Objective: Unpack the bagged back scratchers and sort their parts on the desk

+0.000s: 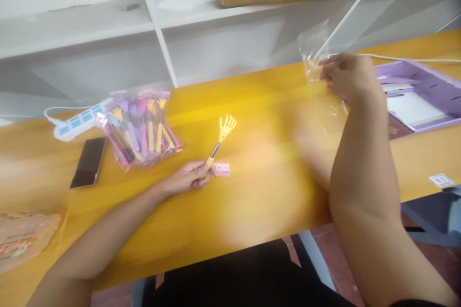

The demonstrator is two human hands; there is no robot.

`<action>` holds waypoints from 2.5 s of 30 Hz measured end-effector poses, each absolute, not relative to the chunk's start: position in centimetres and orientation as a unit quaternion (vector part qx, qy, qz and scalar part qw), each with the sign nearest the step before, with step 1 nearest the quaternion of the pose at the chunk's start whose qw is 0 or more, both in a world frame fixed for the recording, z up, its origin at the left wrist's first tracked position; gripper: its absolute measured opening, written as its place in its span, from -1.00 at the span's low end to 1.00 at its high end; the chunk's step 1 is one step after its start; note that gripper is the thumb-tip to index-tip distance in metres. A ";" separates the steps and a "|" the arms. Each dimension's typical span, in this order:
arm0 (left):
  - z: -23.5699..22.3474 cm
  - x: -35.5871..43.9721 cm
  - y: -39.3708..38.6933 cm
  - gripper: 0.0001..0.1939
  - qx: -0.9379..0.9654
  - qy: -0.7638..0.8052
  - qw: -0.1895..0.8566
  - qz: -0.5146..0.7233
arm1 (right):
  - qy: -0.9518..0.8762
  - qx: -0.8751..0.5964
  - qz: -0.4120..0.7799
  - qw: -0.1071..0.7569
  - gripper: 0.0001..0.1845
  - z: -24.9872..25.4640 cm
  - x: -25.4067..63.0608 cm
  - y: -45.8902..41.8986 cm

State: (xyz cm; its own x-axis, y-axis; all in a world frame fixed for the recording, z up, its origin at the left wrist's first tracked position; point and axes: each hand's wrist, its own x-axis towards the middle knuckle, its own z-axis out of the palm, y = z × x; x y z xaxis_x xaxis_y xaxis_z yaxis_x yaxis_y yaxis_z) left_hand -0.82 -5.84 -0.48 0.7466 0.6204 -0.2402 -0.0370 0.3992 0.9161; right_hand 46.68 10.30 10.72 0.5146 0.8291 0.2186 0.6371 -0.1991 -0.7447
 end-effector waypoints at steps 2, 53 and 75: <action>-0.4 -0.8 -5.9 -0.51 0.509 0.294 0.782 0.207 | -0.485 -0.801 0.139 0.321 -0.82 8.7 48.6 10.1; 4.7 -0.3 -6.8 -0.34 0.517 0.409 0.737 0.148 | -0.754 -0.344 0.462 0.316 -0.40 6.8 20.1 -1.6; 1.6 -1.2 -5.8 -0.51 0.853 0.425 0.192 0.236 | -0.782 -0.089 0.502 0.358 -0.46 3.7 16.4 -7.0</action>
